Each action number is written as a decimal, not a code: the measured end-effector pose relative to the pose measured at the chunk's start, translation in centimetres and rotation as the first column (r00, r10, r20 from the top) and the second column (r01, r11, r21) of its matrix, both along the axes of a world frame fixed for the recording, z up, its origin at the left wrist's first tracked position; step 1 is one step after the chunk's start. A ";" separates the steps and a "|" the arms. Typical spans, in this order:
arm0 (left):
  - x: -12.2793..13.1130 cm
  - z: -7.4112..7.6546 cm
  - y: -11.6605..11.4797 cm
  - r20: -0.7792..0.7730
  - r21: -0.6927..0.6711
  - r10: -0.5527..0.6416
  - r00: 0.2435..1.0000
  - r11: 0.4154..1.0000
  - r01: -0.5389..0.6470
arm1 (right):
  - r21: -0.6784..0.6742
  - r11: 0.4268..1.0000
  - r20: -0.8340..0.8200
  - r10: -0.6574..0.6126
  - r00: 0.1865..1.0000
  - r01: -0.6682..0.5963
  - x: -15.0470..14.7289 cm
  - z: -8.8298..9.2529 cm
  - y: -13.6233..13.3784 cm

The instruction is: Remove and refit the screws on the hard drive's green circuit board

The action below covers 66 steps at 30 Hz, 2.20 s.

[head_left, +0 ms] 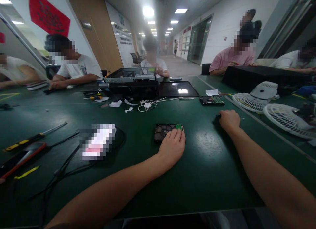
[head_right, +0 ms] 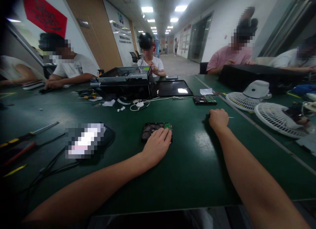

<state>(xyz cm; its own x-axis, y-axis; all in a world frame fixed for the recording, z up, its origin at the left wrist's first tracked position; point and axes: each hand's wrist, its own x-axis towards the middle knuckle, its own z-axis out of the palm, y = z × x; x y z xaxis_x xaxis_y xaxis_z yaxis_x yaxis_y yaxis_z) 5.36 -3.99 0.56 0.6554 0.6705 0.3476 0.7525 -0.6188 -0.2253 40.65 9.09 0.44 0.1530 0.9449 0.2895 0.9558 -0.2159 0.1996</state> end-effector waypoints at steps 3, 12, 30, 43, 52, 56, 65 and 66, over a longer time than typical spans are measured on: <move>-0.1 0.2 0.1 -0.028 -0.021 -0.016 0.999 1.000 0.016 | 0.046 0.999 -0.055 0.015 0.998 -0.013 -0.7 0.3 -0.4; -0.3 0.9 -0.5 -0.003 -0.097 -0.012 1.000 0.995 0.012 | 0.022 1.000 -0.222 0.022 0.975 -0.018 -4.3 1.9 -1.0; -0.2 0.7 -0.7 0.089 -0.127 -0.086 0.992 0.987 0.097 | -0.154 0.976 -0.268 0.111 0.957 -0.156 -6.8 1.4 -1.2; -0.1 0.8 -1.0 0.163 -0.146 0.017 0.986 0.989 0.008 | -0.203 0.969 -0.262 0.086 0.961 -0.142 -5.5 1.8 -1.3; 0.0 -0.1 -0.4 0.075 -0.111 -0.009 0.997 0.994 0.018 | -0.066 0.983 -0.284 0.147 0.947 -0.173 -6.6 1.9 -1.2; -0.3 -0.2 -0.1 0.066 -0.098 -0.035 0.997 0.994 0.042 | 0.027 0.959 -0.321 0.275 0.906 -0.281 -8.2 2.2 -1.6; -0.1 -0.2 -0.3 0.083 -0.077 -0.061 0.995 0.995 0.068 | 0.132 0.720 -0.568 0.619 0.543 -0.682 -12.8 3.5 -4.4; -0.1 -0.2 -0.3 0.082 -0.078 -0.061 0.995 0.995 0.068 | 0.133 0.712 -0.571 0.624 0.534 -0.690 -13.2 3.5 -4.6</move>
<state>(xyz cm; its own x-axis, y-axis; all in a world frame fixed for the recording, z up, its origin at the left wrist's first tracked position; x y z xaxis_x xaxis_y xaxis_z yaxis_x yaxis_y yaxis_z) 5.24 -4.27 0.35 0.6705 0.6556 0.3472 0.7241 -0.6802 -0.1139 27.47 4.54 3.98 -0.4283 0.8615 0.2728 0.7566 0.5069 -0.4131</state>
